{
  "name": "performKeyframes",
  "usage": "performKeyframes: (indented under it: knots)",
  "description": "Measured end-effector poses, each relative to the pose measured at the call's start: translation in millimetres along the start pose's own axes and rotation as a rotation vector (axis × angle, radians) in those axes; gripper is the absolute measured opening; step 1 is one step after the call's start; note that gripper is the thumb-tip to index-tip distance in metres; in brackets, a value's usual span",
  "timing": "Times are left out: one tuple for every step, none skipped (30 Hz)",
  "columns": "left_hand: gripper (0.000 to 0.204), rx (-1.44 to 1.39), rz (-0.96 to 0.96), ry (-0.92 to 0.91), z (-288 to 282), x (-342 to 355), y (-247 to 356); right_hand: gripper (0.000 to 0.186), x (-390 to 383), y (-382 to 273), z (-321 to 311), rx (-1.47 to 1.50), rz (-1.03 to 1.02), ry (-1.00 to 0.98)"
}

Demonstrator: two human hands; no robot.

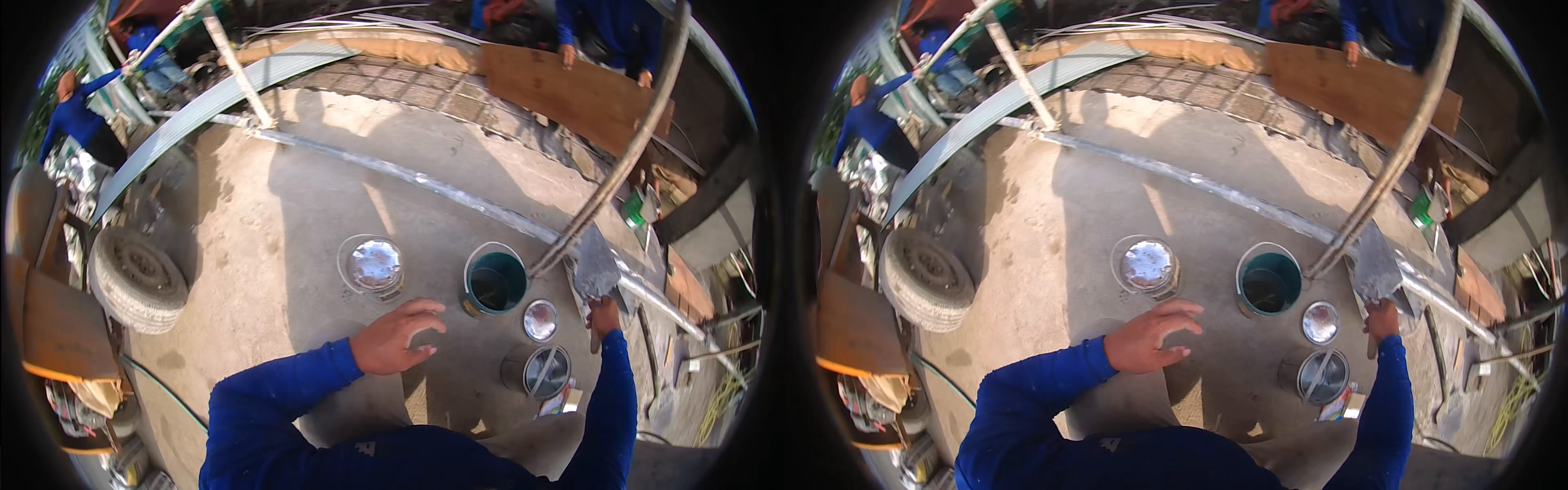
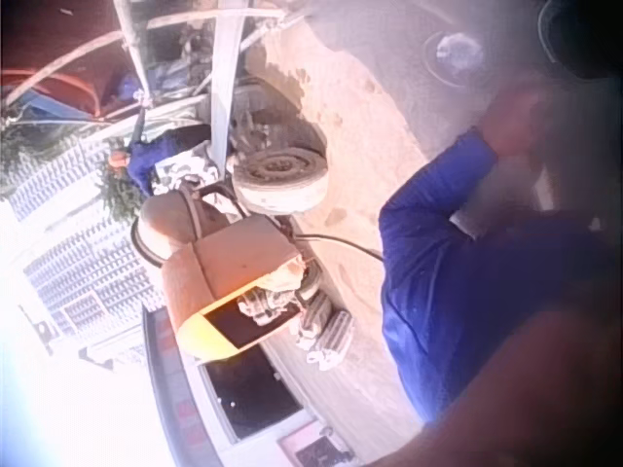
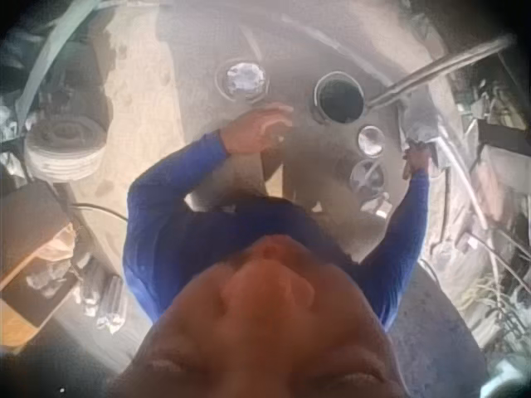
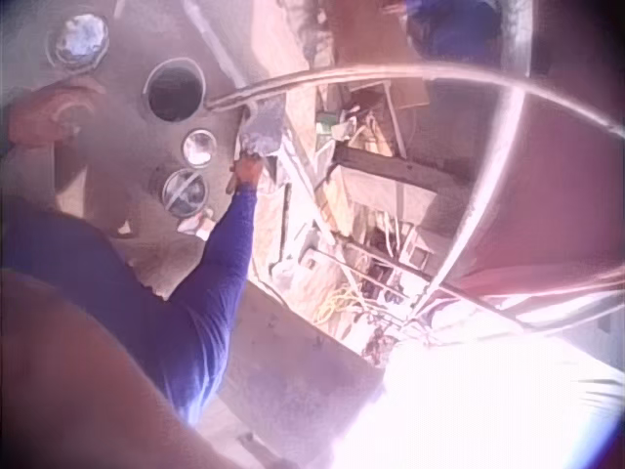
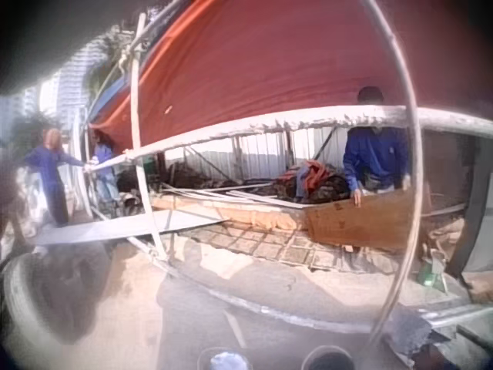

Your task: The person uses a trowel to scoop white powder from a bag and adds it to a small metal paint can. They then pour liquid from the small can into a larger green bucket and stir the mixture with the trowel. The person repeats the process of adding powder and liquid between containers.

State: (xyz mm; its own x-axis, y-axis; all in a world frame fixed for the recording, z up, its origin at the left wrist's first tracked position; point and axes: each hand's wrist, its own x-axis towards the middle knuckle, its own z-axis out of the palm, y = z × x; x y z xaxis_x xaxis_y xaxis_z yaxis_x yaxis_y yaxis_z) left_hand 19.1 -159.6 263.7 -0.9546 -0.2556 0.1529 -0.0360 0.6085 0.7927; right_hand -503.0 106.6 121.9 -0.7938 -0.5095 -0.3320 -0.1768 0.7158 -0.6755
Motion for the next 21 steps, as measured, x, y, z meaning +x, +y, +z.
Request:
performKeyframes:
  knots:
    - [0.034, -0.008, -0.015, -0.057, 2, 9, -3, 0.028, 23, 33, -1, 0.139, -0.033, 0.005]
    - [0.033, -0.001, -0.053, -0.068, 2, 10, -9, 0.028, 41, 42, 9, 0.172, 0.003, -0.031]
    - [0.033, -0.028, -0.07, -0.097, 6, 4, -14, 0.033, 62, 44, 20, 0.034, 0.046, -0.075]
    - [0.033, -0.022, -0.11, -0.1, 7, -6, -17, 0.032, 73, 42, 41, 0.043, 0.061, -0.128]
    - [0.033, -0.018, -0.135, -0.114, 6, -13, -19, 0.031, 81, 41, 58, 0.056, 0.083, -0.164]
    - [0.033, -0.032, -0.123, -0.135, 6, -14, -23, 0.03, 95, 64, 52, -0.042, 0.021, -0.208]
    - [0.033, -0.055, -0.058, -0.115, 4, -6, -25, 0.03, 119, 86, 17, -0.152, -0.045, -0.202]
    - [0.033, -0.076, -0.018, -0.107, 3, -1, -25, 0.03, 133, 95, -3, -0.256, -0.096, -0.22]
    - [0.034, -0.092, -0.054, -0.12, 4, -8, -23, 0.029, 128, 94, 22, -0.214, -0.041, -0.272]
    - [0.034, -0.082, -0.107, -0.133, 1, -14, -22, 0.029, 114, 86, 48, -0.167, 0.012, -0.33]
    - [0.034, -0.084, -0.126, -0.142, 0, -17, -22, 0.028, 98, 86, 52, -0.134, 0.069, -0.354]
    - [0.034, -0.092, -0.142, -0.15, 0, -20, -22, 0.031, 79, 83, 53, -0.161, 0.057, -0.385]
    - [0.034, -0.104, -0.134, -0.146, -1, -20, -25, 0.029, 62, 86, 48, -0.183, 0.059, -0.39]
    - [0.033, -0.116, -0.129, -0.145, -1, -23, -27, 0.026, 43, 90, 39, -0.245, 0.034, -0.436]
    - [0.033, -0.131, -0.104, -0.146, -1, -19, -30, 0.024, 26, 101, 17, -0.362, -0.032, -0.478]
    - [0.034, -0.14, -0.069, -0.141, 0, -13, -31, 0.023, 14, 124, -14, -0.619, -0.291, -0.558]
    - [0.034, -0.151, -0.044, -0.138, 1, -9, -30, 0.021, 2, 144, -42, -0.948, -0.767, -0.6]
    - [0.035, -0.151, -0.037, -0.143, 1, -6, -28, 0.02, -17, 151, -55, -1.103, -1.087, -0.576]
    - [0.036, -0.121, -0.041, -0.129, -4, -3, -26, 0.018, -12, 149, -61, -1.046, -1.138, -0.439]
    - [0.037, -0.122, -0.052, -0.14, -5, -4, -26, 0.023, -29, 153, -70, -0.893, -0.82, -0.459]
    - [0.038, -0.121, -0.072, -0.171, -6, -10, -23, 0.028, -46, 115, -46, -0.506, -0.233, -0.435]
